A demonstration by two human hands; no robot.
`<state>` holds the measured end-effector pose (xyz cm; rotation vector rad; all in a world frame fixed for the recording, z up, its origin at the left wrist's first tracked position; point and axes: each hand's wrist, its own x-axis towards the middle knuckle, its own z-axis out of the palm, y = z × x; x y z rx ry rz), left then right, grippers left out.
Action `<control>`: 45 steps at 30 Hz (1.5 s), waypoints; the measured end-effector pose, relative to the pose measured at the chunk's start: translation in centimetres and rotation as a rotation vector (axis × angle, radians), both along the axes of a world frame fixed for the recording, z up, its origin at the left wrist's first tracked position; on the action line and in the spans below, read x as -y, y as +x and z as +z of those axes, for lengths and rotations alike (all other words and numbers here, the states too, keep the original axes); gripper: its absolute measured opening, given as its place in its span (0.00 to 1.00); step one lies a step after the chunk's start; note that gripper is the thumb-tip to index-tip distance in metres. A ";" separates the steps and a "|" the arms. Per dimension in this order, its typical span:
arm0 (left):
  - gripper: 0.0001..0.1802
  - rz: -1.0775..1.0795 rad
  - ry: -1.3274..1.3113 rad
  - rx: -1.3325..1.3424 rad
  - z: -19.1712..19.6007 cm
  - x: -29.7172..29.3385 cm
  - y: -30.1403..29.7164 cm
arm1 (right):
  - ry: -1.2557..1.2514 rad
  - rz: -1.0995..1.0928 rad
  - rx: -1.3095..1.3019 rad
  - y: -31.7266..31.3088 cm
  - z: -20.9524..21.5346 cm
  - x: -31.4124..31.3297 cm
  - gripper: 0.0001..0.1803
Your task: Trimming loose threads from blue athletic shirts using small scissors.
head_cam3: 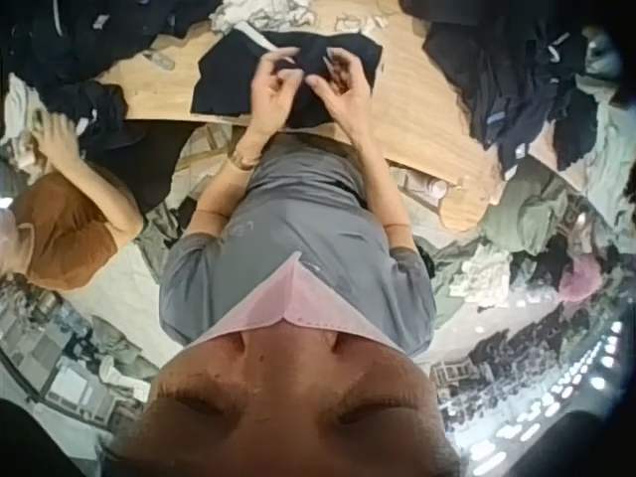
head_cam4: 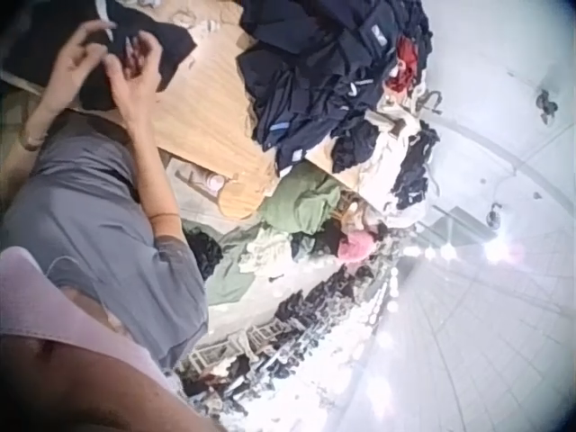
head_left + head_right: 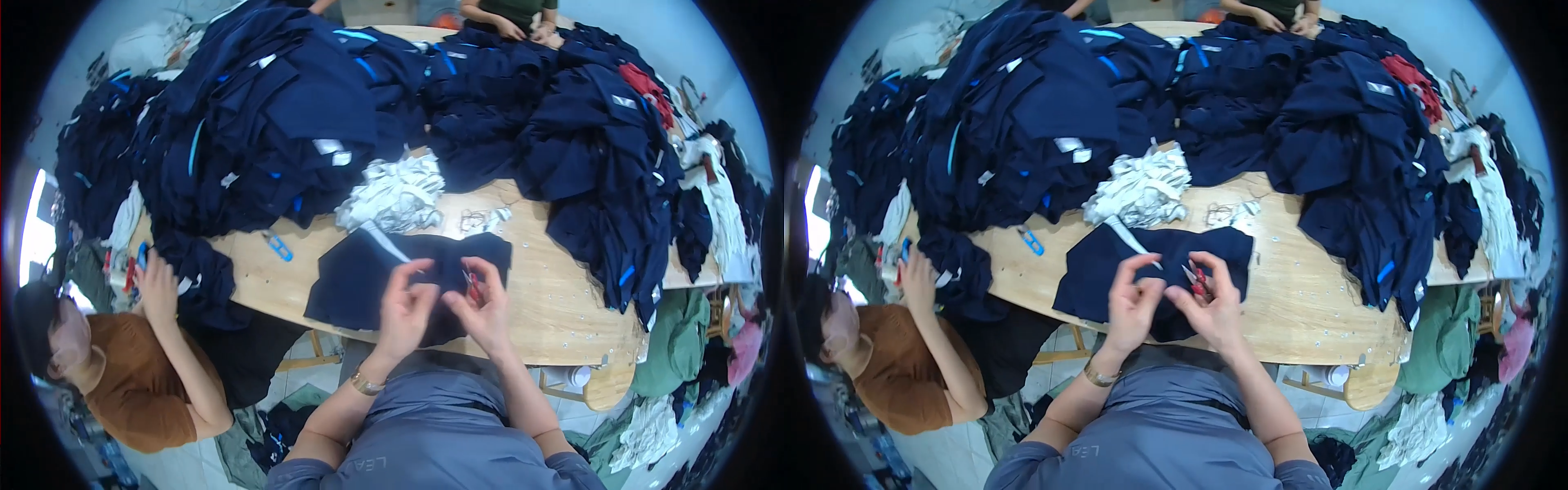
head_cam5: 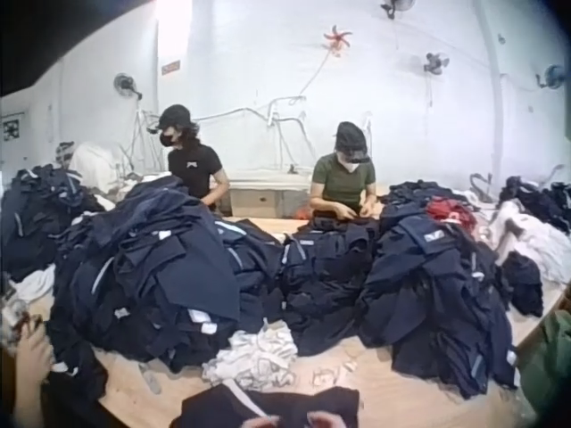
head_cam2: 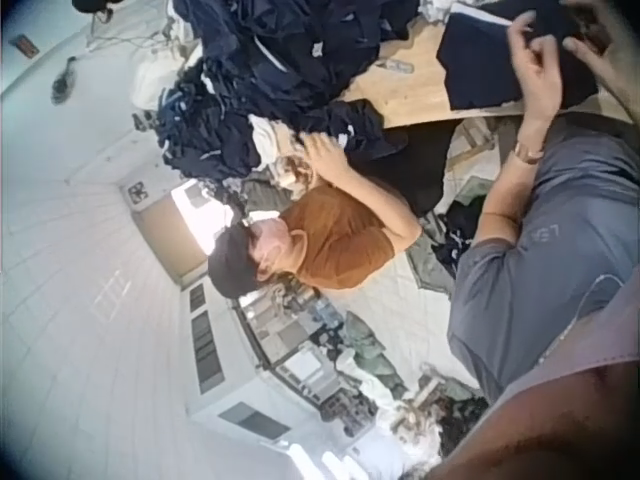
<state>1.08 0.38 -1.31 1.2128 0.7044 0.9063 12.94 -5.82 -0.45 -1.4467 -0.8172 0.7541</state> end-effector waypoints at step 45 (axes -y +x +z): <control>0.07 0.097 0.532 -0.731 -1.4 -5.6 -5.8 | -0.120 -0.238 0.168 6.4 -7.3 3.0 0.18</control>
